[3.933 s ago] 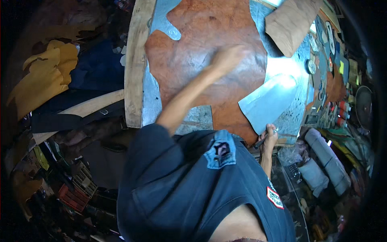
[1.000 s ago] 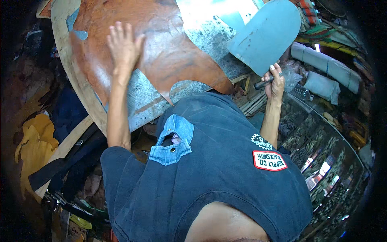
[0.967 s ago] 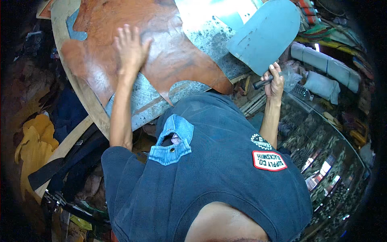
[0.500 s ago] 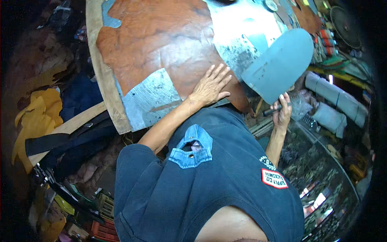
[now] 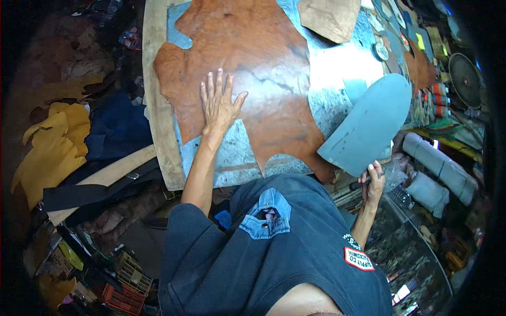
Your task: Cutting out leather shapes using a metal template and a precision blade.
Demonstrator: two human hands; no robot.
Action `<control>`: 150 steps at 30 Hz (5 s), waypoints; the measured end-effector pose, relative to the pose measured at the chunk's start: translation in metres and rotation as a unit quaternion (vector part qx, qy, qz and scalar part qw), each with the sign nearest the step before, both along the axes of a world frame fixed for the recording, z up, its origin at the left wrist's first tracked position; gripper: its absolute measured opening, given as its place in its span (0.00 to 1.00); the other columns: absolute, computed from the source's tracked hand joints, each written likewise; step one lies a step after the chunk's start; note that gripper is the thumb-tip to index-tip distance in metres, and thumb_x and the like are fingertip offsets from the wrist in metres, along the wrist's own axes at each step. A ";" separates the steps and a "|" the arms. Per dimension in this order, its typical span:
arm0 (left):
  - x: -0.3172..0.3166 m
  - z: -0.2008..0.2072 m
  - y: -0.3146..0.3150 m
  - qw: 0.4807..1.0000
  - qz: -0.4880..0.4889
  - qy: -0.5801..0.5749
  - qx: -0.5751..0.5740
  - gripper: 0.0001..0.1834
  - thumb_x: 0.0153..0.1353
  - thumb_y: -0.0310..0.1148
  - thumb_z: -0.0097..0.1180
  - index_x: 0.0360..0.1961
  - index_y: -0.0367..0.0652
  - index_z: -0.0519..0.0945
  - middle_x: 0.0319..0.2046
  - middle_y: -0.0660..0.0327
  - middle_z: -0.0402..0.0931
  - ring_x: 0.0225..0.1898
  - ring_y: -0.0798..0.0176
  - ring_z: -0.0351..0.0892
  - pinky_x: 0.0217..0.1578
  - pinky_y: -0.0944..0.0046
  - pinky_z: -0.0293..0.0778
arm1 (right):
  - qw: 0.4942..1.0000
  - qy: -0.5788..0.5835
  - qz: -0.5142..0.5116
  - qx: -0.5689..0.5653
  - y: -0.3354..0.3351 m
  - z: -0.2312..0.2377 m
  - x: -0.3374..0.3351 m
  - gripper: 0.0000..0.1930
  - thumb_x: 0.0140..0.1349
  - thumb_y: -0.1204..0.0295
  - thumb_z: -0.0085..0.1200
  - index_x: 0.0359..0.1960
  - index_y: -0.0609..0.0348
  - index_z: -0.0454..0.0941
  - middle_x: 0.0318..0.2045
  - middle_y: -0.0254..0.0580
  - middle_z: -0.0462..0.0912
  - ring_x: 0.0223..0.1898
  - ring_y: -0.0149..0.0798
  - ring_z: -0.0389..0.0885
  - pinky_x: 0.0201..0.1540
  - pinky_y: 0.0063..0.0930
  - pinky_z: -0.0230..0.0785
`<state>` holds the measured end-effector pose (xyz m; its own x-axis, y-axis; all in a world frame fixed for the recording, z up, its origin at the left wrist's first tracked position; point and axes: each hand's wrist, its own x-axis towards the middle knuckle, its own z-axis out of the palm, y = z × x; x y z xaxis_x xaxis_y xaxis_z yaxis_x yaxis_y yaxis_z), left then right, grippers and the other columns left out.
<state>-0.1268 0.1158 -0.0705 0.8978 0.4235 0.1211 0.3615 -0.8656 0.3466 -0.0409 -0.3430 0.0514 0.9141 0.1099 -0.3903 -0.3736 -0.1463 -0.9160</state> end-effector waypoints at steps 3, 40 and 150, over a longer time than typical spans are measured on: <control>0.007 -0.003 0.030 0.998 0.051 -0.015 0.042 0.34 0.64 0.54 0.49 0.65 0.44 0.66 0.70 0.49 0.52 0.71 0.42 0.45 0.68 0.39 0.40 | 1.000 0.022 0.002 -0.002 0.017 -0.005 0.004 0.15 0.65 0.72 0.51 0.49 0.69 0.74 0.19 0.33 0.71 0.19 0.26 0.68 0.23 0.22 0.66; 0.069 0.140 -0.142 0.812 -0.253 -0.393 -0.349 0.11 0.55 0.30 0.58 0.40 0.49 0.82 0.34 0.65 0.83 0.33 0.66 0.80 0.38 0.60 0.75 | 0.917 -0.217 0.013 -0.334 0.080 0.037 0.041 0.22 0.67 0.67 0.49 0.61 0.59 0.65 0.45 0.44 0.79 0.41 0.33 0.76 0.45 0.32 0.73; -0.037 0.038 -0.136 0.824 0.398 -0.079 -0.395 0.19 0.66 0.40 0.54 0.51 0.37 0.77 0.37 0.66 0.80 0.34 0.74 0.75 0.32 0.74 0.65 | 0.671 -0.541 0.075 -0.501 -0.094 0.096 0.630 0.11 0.57 0.67 0.48 0.36 0.48 0.84 0.26 0.45 0.84 0.29 0.50 0.83 0.31 0.41 0.74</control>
